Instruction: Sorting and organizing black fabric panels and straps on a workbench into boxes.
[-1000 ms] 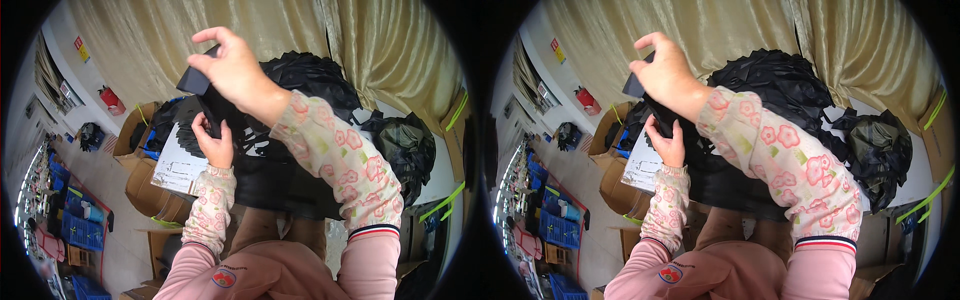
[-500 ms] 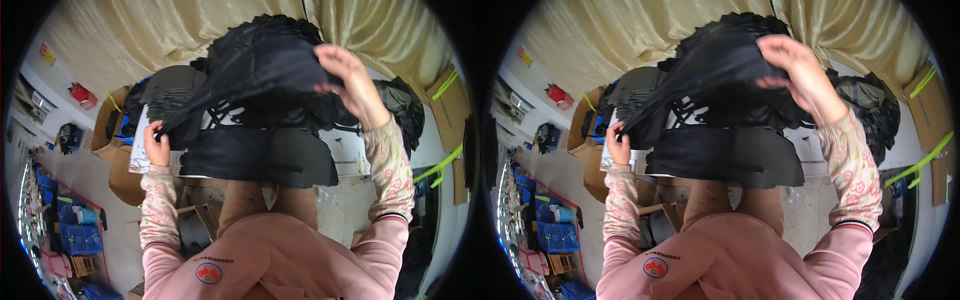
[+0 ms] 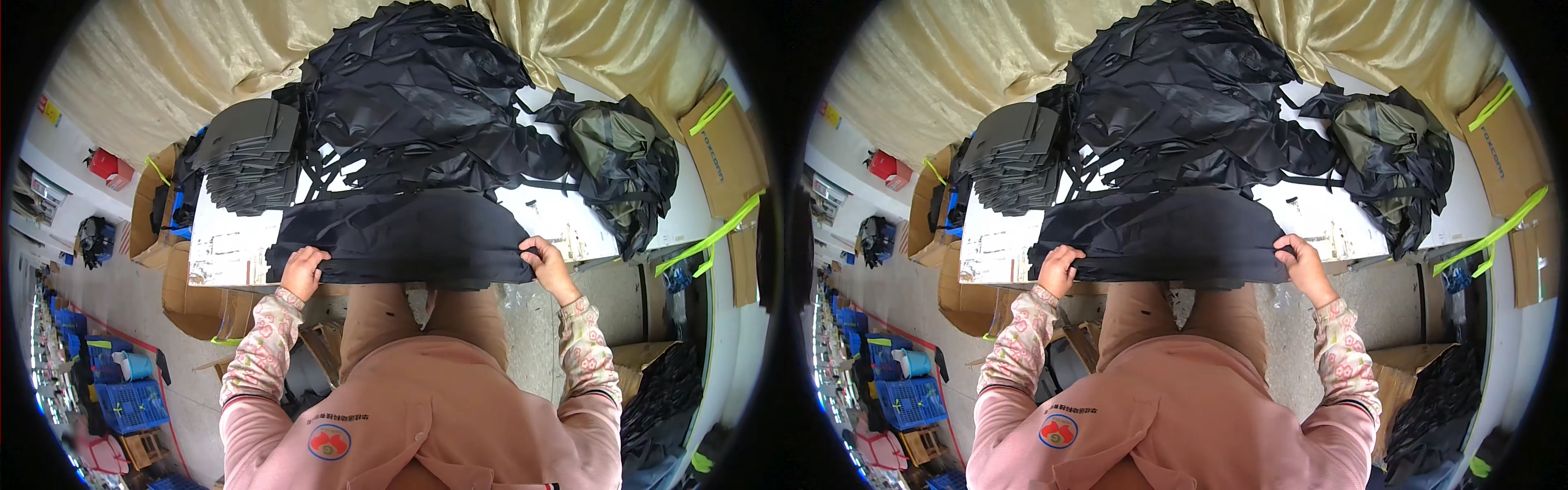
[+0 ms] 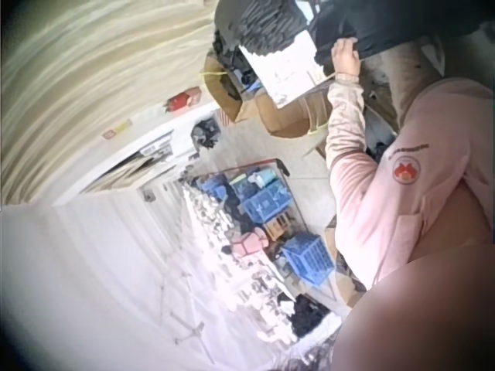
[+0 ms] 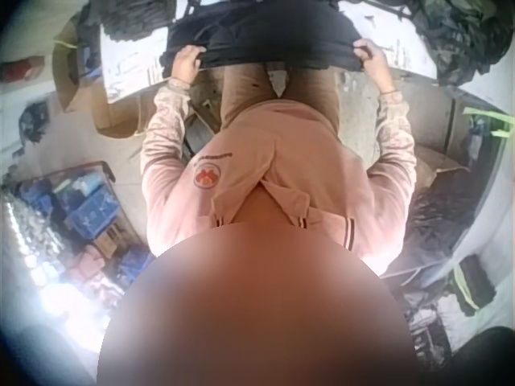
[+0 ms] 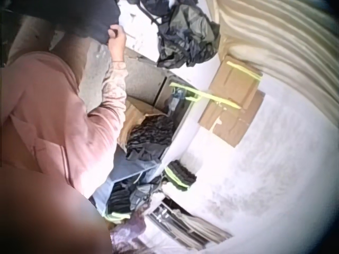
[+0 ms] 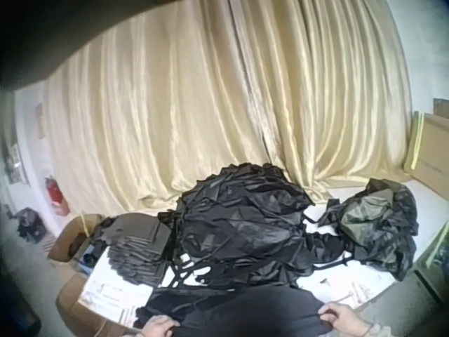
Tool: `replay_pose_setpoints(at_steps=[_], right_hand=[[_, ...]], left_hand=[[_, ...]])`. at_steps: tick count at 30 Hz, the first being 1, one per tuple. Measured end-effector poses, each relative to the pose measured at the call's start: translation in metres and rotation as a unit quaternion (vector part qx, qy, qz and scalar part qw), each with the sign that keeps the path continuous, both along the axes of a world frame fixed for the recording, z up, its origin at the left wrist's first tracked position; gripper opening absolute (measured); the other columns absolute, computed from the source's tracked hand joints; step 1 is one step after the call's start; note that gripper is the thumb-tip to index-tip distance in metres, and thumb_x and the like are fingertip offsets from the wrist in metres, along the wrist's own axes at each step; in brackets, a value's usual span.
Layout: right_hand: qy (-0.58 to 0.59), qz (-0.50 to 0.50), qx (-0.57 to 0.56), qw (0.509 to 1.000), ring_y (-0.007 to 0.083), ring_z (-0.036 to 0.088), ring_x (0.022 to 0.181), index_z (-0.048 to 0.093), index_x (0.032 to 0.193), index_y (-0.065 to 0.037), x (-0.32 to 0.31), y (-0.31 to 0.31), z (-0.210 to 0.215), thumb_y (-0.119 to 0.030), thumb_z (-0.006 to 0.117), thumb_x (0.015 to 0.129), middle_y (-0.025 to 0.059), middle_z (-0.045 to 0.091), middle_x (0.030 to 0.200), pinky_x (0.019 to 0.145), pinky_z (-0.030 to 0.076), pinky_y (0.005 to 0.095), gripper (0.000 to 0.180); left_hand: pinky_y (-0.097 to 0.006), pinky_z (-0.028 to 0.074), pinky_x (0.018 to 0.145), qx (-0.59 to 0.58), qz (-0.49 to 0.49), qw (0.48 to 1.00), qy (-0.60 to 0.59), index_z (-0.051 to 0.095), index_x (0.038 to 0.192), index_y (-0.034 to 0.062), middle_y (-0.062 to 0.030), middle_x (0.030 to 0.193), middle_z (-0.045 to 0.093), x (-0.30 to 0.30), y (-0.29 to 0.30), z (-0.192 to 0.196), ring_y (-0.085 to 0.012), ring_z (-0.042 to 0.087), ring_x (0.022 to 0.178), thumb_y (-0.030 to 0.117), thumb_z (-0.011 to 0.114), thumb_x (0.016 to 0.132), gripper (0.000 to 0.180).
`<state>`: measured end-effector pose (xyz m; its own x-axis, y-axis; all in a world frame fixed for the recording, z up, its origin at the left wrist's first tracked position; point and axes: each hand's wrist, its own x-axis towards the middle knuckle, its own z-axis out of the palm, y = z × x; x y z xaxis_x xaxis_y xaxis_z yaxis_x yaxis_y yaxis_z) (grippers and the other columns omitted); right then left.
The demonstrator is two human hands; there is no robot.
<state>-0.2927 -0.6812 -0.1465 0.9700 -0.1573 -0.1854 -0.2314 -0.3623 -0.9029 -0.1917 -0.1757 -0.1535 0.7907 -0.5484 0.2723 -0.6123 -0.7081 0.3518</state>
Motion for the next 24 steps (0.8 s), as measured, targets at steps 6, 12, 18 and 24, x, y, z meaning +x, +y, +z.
replay_pose_setpoints(at_steps=[6, 12, 18, 24], right_hand=[[-0.053, 0.037, -0.36, 0.931, 0.0299, 0.062, 0.098, 0.062, 0.105, -0.004, 0.005, 0.029, 0.045, -0.01, 0.071, 0.078, 0.0147, 0.065, 0.104, 0.086, 0.048, 0.0383, 0.029], [-0.209, 0.358, -0.377, 0.828, 0.0317, 0.03, 0.138, 0.037, 0.141, -0.003, 0.009, 0.113, 0.063, -0.035, 0.073, 0.073, 0.0143, 0.034, 0.148, 0.113, 0.024, 0.0471, 0.083], [-0.162, 0.407, -0.415, 0.797, 0.0309, 0.026, 0.14, 0.031, 0.144, -0.005, 0.005, 0.109, 0.037, -0.039, 0.073, 0.073, 0.0129, 0.029, 0.15, 0.114, 0.019, 0.0492, 0.089], [-0.11, 0.424, -0.416, 0.797, 0.0335, 0.022, 0.141, 0.033, 0.143, -0.003, 0.014, 0.114, 0.044, -0.041, 0.073, 0.071, 0.0149, 0.029, 0.15, 0.115, 0.016, 0.0506, 0.091]], left_hand=[[-0.04, 0.044, 0.083, 0.013, 0.002, 1.0, 0.002, 0.062, 0.096, 0.0076, -0.0095, 0.094, 0.059, 0.005, -0.006, 0.003, -0.0312, 0.057, 0.093, -0.008, 0.062, 0.064, 0.035], [-0.04, 0.045, 0.082, 0.009, -0.013, 1.0, 0.008, 0.063, 0.097, 0.0089, -0.0095, 0.092, 0.058, 0.014, 0.003, 0.002, -0.0311, 0.057, 0.091, -0.008, 0.06, 0.065, 0.036], [-0.041, 0.049, 0.074, 0.027, 0.041, 0.999, -0.011, 0.067, 0.093, 0.008, -0.012, 0.087, 0.063, 0.028, 0.073, -0.001, -0.0327, 0.06, 0.086, -0.008, 0.057, 0.069, 0.031], [-0.038, 0.048, 0.086, 0.026, 0.107, 0.992, -0.055, 0.067, 0.098, 0.0082, -0.0096, 0.101, 0.065, 0.035, 0.103, 0.017, -0.0306, 0.06, 0.095, -0.009, 0.058, 0.067, 0.036]])
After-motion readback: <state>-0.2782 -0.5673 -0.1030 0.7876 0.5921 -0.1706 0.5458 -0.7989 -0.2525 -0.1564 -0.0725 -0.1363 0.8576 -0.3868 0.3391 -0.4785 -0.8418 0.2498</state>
